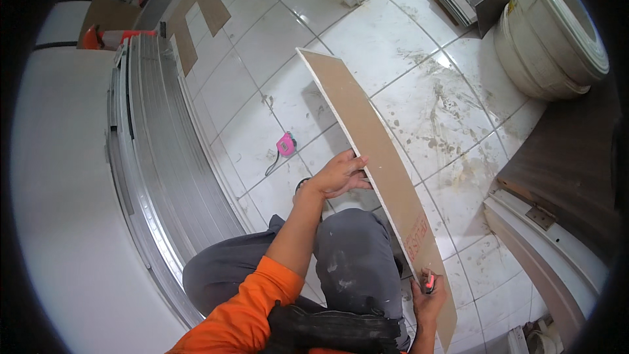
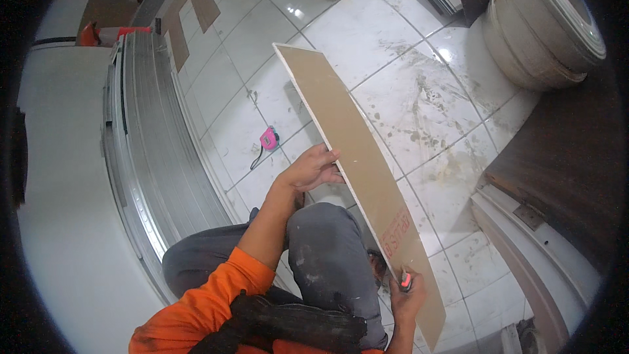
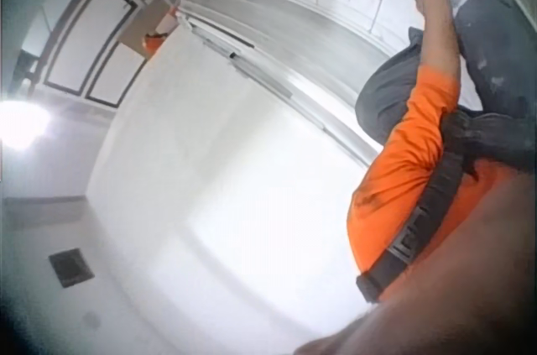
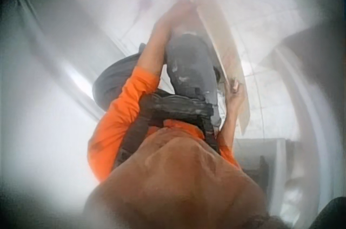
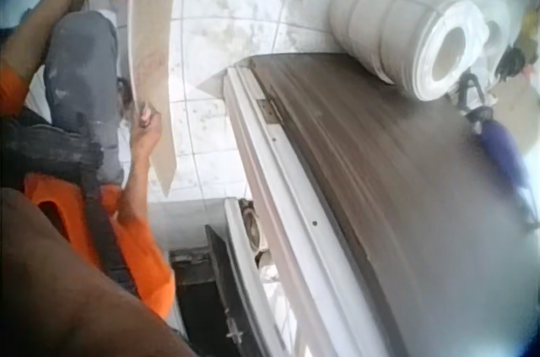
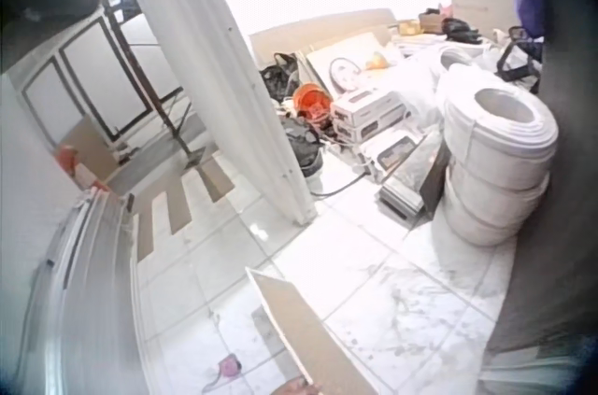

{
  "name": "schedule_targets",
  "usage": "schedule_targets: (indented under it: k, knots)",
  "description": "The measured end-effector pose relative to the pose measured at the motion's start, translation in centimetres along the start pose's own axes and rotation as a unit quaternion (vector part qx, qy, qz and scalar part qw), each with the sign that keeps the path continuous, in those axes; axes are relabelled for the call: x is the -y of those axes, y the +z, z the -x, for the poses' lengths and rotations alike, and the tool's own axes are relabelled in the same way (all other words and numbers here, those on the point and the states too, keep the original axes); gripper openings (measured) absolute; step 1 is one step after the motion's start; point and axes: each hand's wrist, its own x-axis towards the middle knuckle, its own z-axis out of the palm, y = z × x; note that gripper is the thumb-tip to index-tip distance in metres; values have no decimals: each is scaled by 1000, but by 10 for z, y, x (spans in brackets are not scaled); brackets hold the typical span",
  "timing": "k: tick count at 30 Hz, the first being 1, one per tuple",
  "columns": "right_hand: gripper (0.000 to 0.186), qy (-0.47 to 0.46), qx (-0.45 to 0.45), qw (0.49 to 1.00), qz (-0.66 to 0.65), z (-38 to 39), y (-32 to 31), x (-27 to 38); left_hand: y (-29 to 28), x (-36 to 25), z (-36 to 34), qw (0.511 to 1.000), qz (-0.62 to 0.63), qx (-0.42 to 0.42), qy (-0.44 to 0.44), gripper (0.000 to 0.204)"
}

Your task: The person measures a board with a tape measure, carries it through a hallway, and سپس cuts along a line using a utility knife.

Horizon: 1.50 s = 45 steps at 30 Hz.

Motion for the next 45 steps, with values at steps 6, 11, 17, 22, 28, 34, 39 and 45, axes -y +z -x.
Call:
schedule_targets:
  k: [6, 11, 17, 22, 28, 34, 39, 45]
  knots:
    - [40, -60, 4, 998, 25, 8, 15, -2, -6, -1, 9, 999, -17, -44, -14, 37]
    - [43, -60, -8, 998, 35, 9, 20, -1, -9, 1, 7, 996, -61, -63, -13, 34]
    - [40, -52, -26, 998, 4, 8, 13, 10, -2, -4, 0, 988, -109, -104, -34, 35]
    - [42, -48, -22, 999, 5, 9, 11, 5, -3, -10, -3, 988, -114, -92, -37, 36]
    - [42, -59, -28, 998, -4, 7, 12, 6, -2, -12, -2, 993, -85, -74, -27, 33]
    - [36, -36, -45, 998, 13, 7, 9, 7, 15, -22, 0, 987, -132, -86, -32, 33]
    - [30, -79, -91, 993, 14, 10, 0, -1, 34, -26, -7, 985, -140, -94, -23, 35]
    - [34, -35, -120, 992, 31, 29, -13, -29, 25, -22, -18, 983, -156, -97, -22, 37]
